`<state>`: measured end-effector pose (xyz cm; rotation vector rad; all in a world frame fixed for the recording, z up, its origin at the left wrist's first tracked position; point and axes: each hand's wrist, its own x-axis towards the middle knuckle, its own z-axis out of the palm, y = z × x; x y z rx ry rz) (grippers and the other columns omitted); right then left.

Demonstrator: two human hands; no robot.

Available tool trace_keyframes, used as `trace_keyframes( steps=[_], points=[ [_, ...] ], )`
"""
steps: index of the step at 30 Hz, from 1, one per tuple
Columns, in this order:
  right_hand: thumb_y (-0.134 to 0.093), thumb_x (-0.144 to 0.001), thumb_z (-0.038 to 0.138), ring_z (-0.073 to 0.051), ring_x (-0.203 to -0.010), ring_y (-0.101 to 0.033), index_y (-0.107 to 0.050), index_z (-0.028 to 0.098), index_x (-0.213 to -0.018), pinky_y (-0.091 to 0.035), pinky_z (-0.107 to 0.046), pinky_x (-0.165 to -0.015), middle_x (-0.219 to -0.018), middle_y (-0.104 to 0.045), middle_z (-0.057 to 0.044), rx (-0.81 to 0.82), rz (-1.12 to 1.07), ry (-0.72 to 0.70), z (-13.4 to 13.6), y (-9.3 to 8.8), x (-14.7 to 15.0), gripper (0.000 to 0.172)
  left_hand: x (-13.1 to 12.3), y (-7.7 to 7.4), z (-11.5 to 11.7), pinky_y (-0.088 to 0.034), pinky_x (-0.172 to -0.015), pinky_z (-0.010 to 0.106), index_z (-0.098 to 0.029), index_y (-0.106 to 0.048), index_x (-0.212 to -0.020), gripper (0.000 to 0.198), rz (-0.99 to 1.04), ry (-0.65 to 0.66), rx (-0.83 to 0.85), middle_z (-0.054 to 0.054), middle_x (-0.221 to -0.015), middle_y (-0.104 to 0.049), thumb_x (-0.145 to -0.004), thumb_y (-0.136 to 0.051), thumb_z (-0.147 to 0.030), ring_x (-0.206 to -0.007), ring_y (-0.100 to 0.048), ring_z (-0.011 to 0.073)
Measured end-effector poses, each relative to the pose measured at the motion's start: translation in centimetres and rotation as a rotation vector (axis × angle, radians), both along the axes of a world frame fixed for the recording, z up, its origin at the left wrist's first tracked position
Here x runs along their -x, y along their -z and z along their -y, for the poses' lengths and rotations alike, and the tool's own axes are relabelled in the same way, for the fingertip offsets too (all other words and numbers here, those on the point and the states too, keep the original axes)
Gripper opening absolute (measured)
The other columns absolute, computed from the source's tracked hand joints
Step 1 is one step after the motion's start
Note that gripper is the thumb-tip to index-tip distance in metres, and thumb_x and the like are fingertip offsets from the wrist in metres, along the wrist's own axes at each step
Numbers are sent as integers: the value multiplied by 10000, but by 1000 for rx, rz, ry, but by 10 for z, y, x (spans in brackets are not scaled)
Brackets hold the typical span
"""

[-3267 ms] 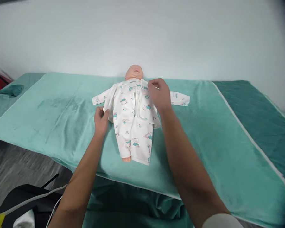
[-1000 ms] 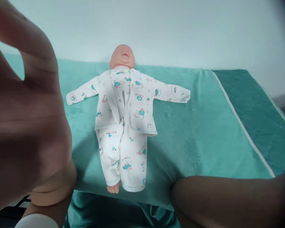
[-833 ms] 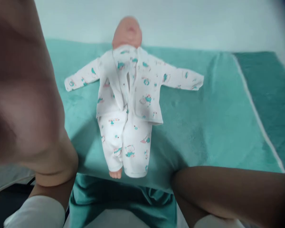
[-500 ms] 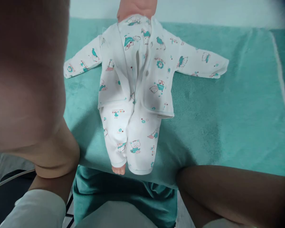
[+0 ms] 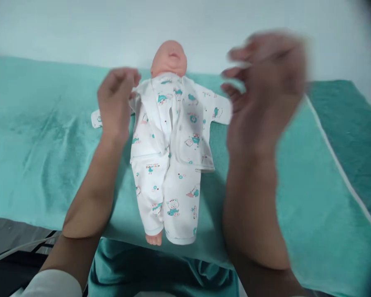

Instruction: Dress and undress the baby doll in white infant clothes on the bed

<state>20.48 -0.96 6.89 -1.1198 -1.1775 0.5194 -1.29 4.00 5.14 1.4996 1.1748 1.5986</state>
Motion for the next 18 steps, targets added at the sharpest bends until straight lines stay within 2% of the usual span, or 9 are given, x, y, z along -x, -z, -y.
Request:
trace_keyframes(
  steps=[1, 2, 5, 7, 10, 13, 15, 18],
  points=[
    [-540, -986, 260, -114, -900, -660, -592, 238, -1109, -542, -294, -828, -1088, -682, -6, -14, -14, 20, -6, 6, 5, 135, -4, 12, -8, -547, -892, 326, -221, -660, -931, 193, -58, -62, 14, 1, -975, -731, -968, -658, -410, -967, -676, 141],
    [-559, -955, 240, -123, -870, -646, -585, 236, -1052, -538, -310, -827, -1014, -666, 0, 13, 33, 41, -13, 13, 9, 100, -5, 22, -15, -528, -901, 334, -219, -665, -908, 205, -143, -71, 33, 1, -938, -728, -958, -670, -418, -936, -665, 139],
    [-600, -940, 295, -174, -932, -621, -573, 231, -992, -521, -392, -907, -1012, -640, -29, 161, 302, 43, -39, 31, 19, 86, 1, 39, -26, -517, -968, 342, -232, -675, -955, 201, -206, -62, 32, 20, -1010, -757, -972, -619, -424, -1016, -688, 174],
    [-643, -920, 352, -219, -963, -606, -567, 224, -939, -507, -439, -934, -962, -626, -50, 237, 421, 50, -56, 34, 23, 151, 1, 37, -24, -520, -1020, 349, -244, -665, -1025, 192, -140, -32, 16, 34, -1090, -767, -970, -602, -417, -1109, -697, 196],
    [-682, -884, 388, -275, -944, -593, -541, 223, -834, -491, -486, -939, -816, -591, -58, 322, 525, 66, -71, 28, 26, 223, -6, 24, -14, -526, -1074, 385, -267, -641, -1124, 226, -26, 36, 26, 55, -1233, -750, -938, -639, -396, -1218, -685, 219],
    [-624, -901, 345, -271, -859, -584, -513, 234, -759, -484, -451, -890, -732, -578, -56, 344, 571, 82, -77, 22, 26, 212, -15, 11, -5, -542, -1079, 402, -291, -628, -1184, 287, 15, 146, 33, 51, -1358, -705, -918, -667, -392, -1282, -667, 230],
    [-578, -903, 294, -243, -804, -570, -514, 237, -725, -471, -400, -845, -708, -588, -47, 345, 556, 66, -78, 22, 23, 197, -17, 7, 0, -548, -1072, 397, -282, -648, -1171, 274, 6, 194, 22, 54, -1360, -704, -924, -657, -399, -1283, -670, 233],
    [-559, -890, 283, -201, -760, -556, -557, 228, -706, -448, -345, -786, -722, -632, -27, 338, 436, 0, -78, 22, 20, 193, -15, 5, 0, -557, -1032, 365, -245, -698, -1116, 247, -23, 114, 12, 65, -1286, -737, -919, -646, -385, -1226, -686, 227]
  ],
)
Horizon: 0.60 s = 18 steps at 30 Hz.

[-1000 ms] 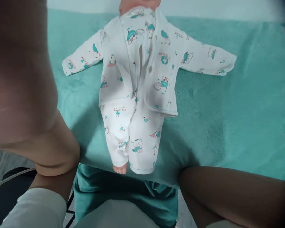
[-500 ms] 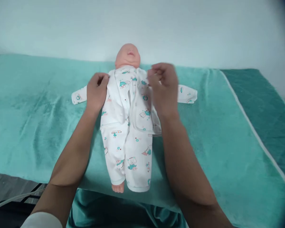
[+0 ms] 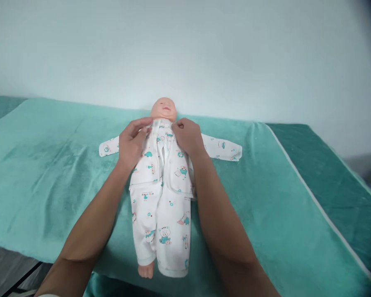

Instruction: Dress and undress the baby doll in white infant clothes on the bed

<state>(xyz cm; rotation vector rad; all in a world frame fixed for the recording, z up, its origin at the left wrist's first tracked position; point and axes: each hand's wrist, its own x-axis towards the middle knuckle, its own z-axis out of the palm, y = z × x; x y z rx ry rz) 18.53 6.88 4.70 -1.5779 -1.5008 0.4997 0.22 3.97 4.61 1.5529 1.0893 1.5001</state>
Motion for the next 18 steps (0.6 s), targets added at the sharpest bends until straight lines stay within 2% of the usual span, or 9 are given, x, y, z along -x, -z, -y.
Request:
trace_keyframes(
  steps=[3, 7, 10, 12, 14, 18],
  points=[
    [-577, -885, 344, -172, -746, -570, -613, 211, -737, -445, -317, -750, -757, -665, -6, -10, -231, -24, 0, -1, 2, 202, 2, -3, -9, -546, -975, 339, -213, -752, -1067, 254, -101, -92, 87, 62, -1157, -771, -886, -674, -374, -1091, -704, 213],
    [-642, -838, 370, -161, -743, -600, -687, 192, -801, -459, -314, -754, -775, -692, 2, -49, -391, -61, 0, 0, 7, 187, -6, -14, -30, -516, -896, 338, -206, -792, -1045, 296, -282, -39, 186, 50, -1039, -784, -873, -685, -421, -952, -690, 208],
    [-699, -784, 381, -166, -750, -621, -725, 183, -825, -478, -319, -750, -786, -716, -10, -12, -481, -138, 2, 1, 4, 204, -17, -22, -44, -493, -865, 344, -210, -790, -925, 173, -428, -66, 210, 35, -941, -771, -834, -715, -337, -863, -664, 199],
    [-724, -752, 382, -166, -746, -626, -736, 184, -826, -486, -318, -733, -787, -724, -13, 18, -538, -165, 4, 1, 1, 212, -21, -25, -48, -485, -866, 352, -205, -755, -836, 78, -470, -116, 216, 36, -905, -759, -821, -711, -267, -847, -658, 202],
    [-741, -727, 376, -163, -721, -621, -743, 187, -831, -490, -318, -707, -766, -716, -9, 52, -568, -162, 5, 0, -2, 215, -22, -26, -48, -487, -864, 355, -208, -734, -832, 56, -476, -144, 203, 43, -910, -756, -831, -693, -246, -859, -660, 210],
    [-759, -694, 351, -163, -721, -631, -747, 189, -888, -517, -325, -705, -788, -711, -12, 61, -645, -129, 4, 2, 2, 253, -19, -23, -44, -487, -882, 358, -220, -745, -896, 103, -493, -81, 176, 44, -931, -753, -864, -662, -271, -889, -655, 217]
  ],
)
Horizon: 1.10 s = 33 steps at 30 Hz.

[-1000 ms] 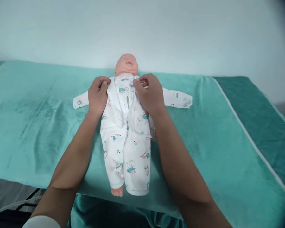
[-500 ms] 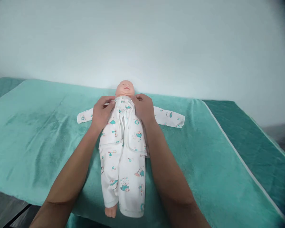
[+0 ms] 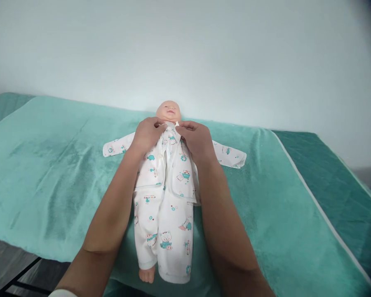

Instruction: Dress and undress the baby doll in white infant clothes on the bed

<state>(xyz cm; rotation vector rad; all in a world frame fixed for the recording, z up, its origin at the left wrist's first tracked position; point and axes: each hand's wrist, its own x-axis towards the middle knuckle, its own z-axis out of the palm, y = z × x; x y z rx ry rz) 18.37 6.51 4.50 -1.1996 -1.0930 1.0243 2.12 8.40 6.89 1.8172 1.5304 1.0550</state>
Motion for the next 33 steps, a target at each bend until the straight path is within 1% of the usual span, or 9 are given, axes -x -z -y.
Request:
trace_keyframes(
  steps=[4, 7, 11, 16, 20, 23, 28, 31, 33],
  points=[
    [-743, -715, 362, -191, -858, -681, -742, 189, -939, -559, -358, -819, -891, -734, -35, -66, -27, 62, -7, 9, 6, 284, 2, 7, -1, -489, -891, 346, -205, -702, -827, 76, 72, 4, 0, 32, -919, -749, -857, -670, -267, -865, -644, 196],
    [-736, -728, 364, -205, -906, -694, -742, 193, -945, -569, -373, -862, -909, -740, -37, -80, -14, 41, -11, 13, 5, 276, 4, 10, -3, -491, -839, 331, -197, -701, -853, 91, 129, 23, 23, 22, -878, -726, -851, -686, -287, -809, -618, 177],
    [-745, -717, 327, -207, -934, -705, -748, 191, -963, -568, -386, -913, -933, -752, -33, -100, 12, 6, -9, 11, 2, 281, 8, 11, -4, -471, -764, 320, -189, -718, -830, 167, 158, 70, 59, 17, -785, -686, -890, -624, -313, -753, -587, 169],
    [-729, -724, 302, -216, -959, -712, -759, 211, -1022, -577, -401, -908, -1001, -776, -34, -110, 65, -60, -5, 8, 3, 313, 12, 12, -6, -490, -758, 306, -184, -710, -820, 123, 235, 93, 93, 29, -850, -717, -812, -727, -306, -790, -615, 169],
    [-729, -718, 292, -218, -939, -705, -765, 215, -1026, -577, -410, -904, -979, -772, -26, -121, 83, -41, -6, 11, 2, 320, 11, 13, -5, -485, -704, 296, -189, -676, -827, 145, 408, 112, 181, 20, -781, -677, -770, -777, -276, -709, -591, 147],
    [-721, -734, 289, -212, -944, -697, -768, 218, -1019, -574, -415, -920, -986, -757, -27, -146, 93, -39, -9, 12, 1, 297, 10, 15, -6, -488, -704, 303, -188, -668, -840, 176, 477, 118, 207, 15, -764, -665, -755, -805, -259, -702, -597, 148],
    [-712, -783, 319, -211, -990, -694, -762, 230, -1049, -569, -409, -943, -1019, -735, -30, -212, 89, -22, -9, 10, 2, 285, 10, 18, -8, -499, -707, 307, -183, -677, -812, 114, 411, 74, 127, 19, -742, -662, -792, -778, -234, -723, -617, 160],
    [-715, -819, 390, -220, -1034, -686, -760, 243, -1093, -568, -415, -949, -1042, -726, -33, -224, 117, -22, -8, 10, 3, 315, 5, 13, -6, -506, -714, 310, -184, -678, -808, 83, 429, 36, 70, 20, -732, -658, -824, -745, -230, -722, -618, 157],
    [-736, -810, 421, -225, -1035, -686, -760, 243, -1096, -571, -421, -950, -1046, -731, -35, -213, 110, -31, -8, 11, 2, 338, -2, 8, -3, -499, -700, 309, -186, -677, -814, 71, 474, 38, 67, 21, -717, -653, -855, -710, -233, -696, -607, 149]
  ],
)
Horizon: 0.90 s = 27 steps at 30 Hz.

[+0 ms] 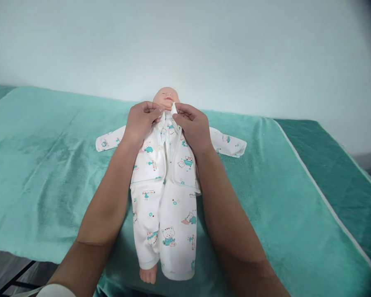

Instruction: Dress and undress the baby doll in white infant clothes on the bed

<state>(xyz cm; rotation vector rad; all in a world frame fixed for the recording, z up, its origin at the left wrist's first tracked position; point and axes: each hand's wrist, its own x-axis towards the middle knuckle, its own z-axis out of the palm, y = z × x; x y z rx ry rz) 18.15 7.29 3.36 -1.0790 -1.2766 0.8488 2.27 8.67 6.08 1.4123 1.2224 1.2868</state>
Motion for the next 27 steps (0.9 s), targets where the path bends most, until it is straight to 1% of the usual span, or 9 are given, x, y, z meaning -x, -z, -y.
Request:
trace_keyframes(
  steps=[4, 9, 12, 15, 17, 19, 22, 24, 27],
  points=[
    [-761, -781, 428, -218, -1014, -691, -757, 247, -1101, -575, -418, -958, -1063, -750, -34, 8, -34, -30, 0, 4, -1, 367, -11, -5, 2, -472, -670, 304, -184, -677, -812, 72, 14, 25, 25, 18, -681, -637, -876, -676, -218, -648, -587, 141],
    [-721, -795, 357, -191, -977, -681, -747, 254, -1093, -565, -395, -943, -1044, -742, -17, -11, 15, -81, 0, 6, 0, 316, -11, 2, -3, -439, -628, 272, -179, -686, -823, 77, 6, 72, 4, 6, -665, -613, -885, -662, -219, -614, -555, 122],
    [-680, -804, 300, -169, -908, -658, -723, 239, -1079, -562, -368, -889, -998, -718, -7, -36, 49, -81, -2, 7, 0, 285, -9, 5, -4, -444, -628, 250, -180, -665, -825, 69, -13, 98, -15, 3, -681, -617, -888, -657, -207, -627, -562, 113],
    [-662, -802, 243, -148, -850, -626, -680, 229, -1056, -549, -327, -828, -941, -675, 1, -52, 73, -91, -3, 7, 2, 255, -10, 5, -3, -475, -670, 249, -192, -621, -865, 45, -37, 96, -57, -1, -727, -630, -904, -633, -172, -665, -589, 113],
    [-660, -798, 201, -135, -825, -600, -655, 230, -1036, -530, -300, -789, -907, -638, 10, -37, 99, -90, -1, 5, 2, 240, -12, 5, -2, -483, -688, 259, -204, -600, -907, 43, -67, 82, -83, -10, -741, -622, -921, -612, -165, -678, -595, 118],
    [-655, -796, 163, -124, -797, -570, -638, 230, -1013, -502, -279, -749, -875, -601, 19, -9, 129, -94, 3, 0, 3, 228, -14, 6, -1, -477, -689, 270, -211, -602, -947, 30, -101, 86, -96, -16, -740, -605, -931, -621, -196, -688, -595, 129],
    [-654, -797, 131, -114, -755, -529, -617, 230, -999, -460, -262, -695, -841, -562, 31, 32, 188, -113, 9, -6, 3, 227, -15, 7, -1, -467, -685, 282, -219, -625, -995, 110, -116, 102, -87, -20, -731, -583, -894, -668, -213, -704, -595, 148],
    [-654, -794, 122, -112, -733, -514, -608, 238, -1046, -438, -257, -670, -833, -553, 40, 45, 221, -133, 11, -8, 4, 282, -15, 8, -1, -459, -681, 286, -220, -639, -993, 157, -115, 99, -82, -21, -725, -576, -850, -661, -157, -707, -588, 152],
    [-637, -800, 115, -112, -710, -508, -593, 249, -1128, -417, -254, -645, -820, -544, 48, 60, 237, -158, 11, -9, 5, 357, -14, 8, -3, -444, -677, 289, -215, -659, -963, 222, -118, 104, -98, -18, -726, -576, -800, -596, -78, -700, -569, 148]
  ],
)
